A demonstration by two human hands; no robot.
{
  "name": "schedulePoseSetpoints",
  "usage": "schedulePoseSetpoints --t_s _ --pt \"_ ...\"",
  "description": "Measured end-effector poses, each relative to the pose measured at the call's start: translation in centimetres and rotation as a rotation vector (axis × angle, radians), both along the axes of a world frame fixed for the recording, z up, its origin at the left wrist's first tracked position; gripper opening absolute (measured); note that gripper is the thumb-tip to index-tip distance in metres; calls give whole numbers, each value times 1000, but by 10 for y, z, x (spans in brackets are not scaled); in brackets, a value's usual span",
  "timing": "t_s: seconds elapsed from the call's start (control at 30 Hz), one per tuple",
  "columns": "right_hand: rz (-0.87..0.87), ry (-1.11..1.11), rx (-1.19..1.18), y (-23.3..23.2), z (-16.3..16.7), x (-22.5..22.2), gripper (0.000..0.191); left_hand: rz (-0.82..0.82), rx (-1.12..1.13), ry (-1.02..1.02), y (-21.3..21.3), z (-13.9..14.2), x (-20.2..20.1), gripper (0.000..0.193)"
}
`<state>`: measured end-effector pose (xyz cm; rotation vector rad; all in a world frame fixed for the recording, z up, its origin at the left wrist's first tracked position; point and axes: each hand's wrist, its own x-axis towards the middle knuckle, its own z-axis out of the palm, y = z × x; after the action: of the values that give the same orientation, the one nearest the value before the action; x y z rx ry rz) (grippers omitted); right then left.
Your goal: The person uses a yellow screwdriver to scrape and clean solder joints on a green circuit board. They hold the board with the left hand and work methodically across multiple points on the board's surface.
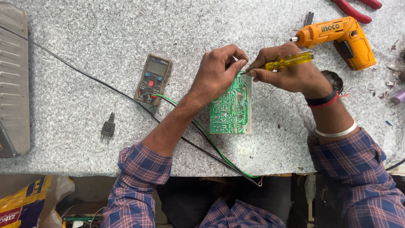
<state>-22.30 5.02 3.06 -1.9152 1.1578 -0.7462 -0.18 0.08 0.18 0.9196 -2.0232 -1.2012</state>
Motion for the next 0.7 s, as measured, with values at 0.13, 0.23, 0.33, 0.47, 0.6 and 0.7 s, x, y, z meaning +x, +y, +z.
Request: schedulePoseSetpoints --t_s 0.13,0.23,0.33,0.47,0.6,0.7 --pt "14 8 -30 0 0 0 20 11 20 -66 0 0 1 8" --pt "-2 22 -25 1 0 1 21 10 15 -54 0 -1 0 8" --pt "20 13 -55 1 -1 3 21 4 -22 -6 0 -2 -1 7" --pt "29 15 -55 0 0 1 20 13 2 -37 1 -2 0 8" --pt "30 -6 -37 1 2 -1 20 12 -8 -22 1 0 0 8" --pt "31 8 -39 1 1 1 18 16 4 -50 0 1 0 7"
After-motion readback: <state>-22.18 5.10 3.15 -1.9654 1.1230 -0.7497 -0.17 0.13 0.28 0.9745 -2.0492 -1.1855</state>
